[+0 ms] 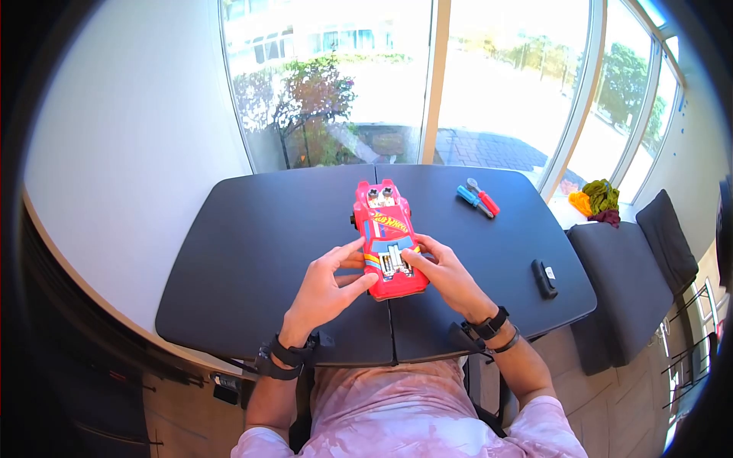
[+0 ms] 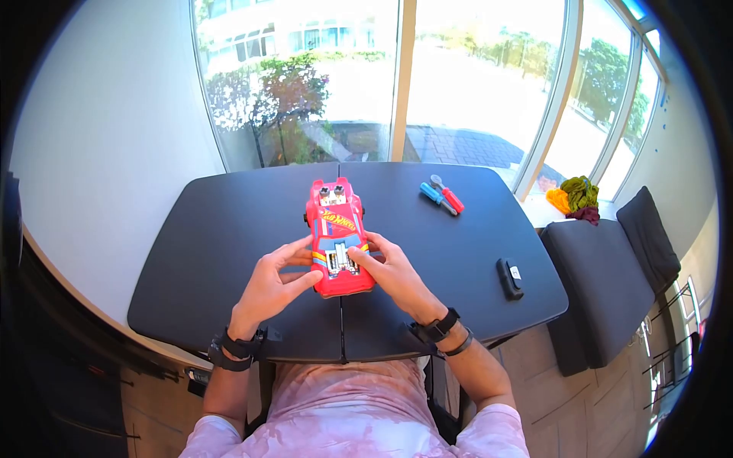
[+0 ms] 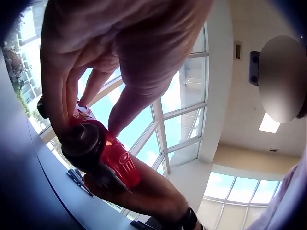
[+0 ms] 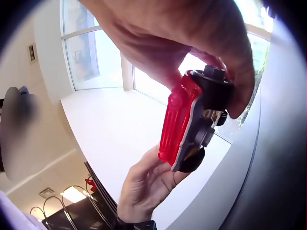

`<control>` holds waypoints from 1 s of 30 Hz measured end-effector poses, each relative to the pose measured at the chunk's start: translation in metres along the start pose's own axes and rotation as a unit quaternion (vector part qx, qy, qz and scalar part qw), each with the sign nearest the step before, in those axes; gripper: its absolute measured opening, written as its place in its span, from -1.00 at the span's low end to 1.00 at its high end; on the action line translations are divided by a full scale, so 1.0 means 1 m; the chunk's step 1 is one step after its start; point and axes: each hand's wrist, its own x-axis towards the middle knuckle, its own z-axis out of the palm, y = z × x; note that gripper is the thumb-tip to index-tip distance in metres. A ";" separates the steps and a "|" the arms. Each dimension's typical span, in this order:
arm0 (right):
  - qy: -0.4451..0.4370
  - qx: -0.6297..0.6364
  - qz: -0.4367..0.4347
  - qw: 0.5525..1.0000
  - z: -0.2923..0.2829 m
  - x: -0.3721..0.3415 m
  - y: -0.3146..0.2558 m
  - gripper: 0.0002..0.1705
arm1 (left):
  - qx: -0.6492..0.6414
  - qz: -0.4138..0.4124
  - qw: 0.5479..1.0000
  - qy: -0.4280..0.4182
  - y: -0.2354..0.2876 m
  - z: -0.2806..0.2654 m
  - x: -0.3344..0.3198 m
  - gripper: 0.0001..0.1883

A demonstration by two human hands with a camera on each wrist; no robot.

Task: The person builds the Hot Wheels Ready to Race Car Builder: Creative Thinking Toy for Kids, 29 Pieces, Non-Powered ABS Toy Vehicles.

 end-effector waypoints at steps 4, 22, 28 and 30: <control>0.018 -0.121 -0.011 0.992 -0.007 0.011 0.016 -0.23 | 0.031 -0.041 0.998 -0.037 -0.016 0.002 0.000 -0.22; -0.013 -0.279 -0.003 0.960 -0.023 0.037 0.040 -0.16 | 0.093 -0.069 0.992 -0.045 -0.045 0.006 0.002 -0.06; -0.073 -0.222 -0.003 0.972 -0.023 0.029 0.020 -0.10 | 0.135 -0.042 0.990 -0.028 -0.068 0.008 0.004 -0.11; -0.068 -0.229 -0.009 0.971 -0.022 0.025 0.015 -0.10 | 0.136 -0.044 0.989 -0.023 -0.068 0.009 0.005 -0.11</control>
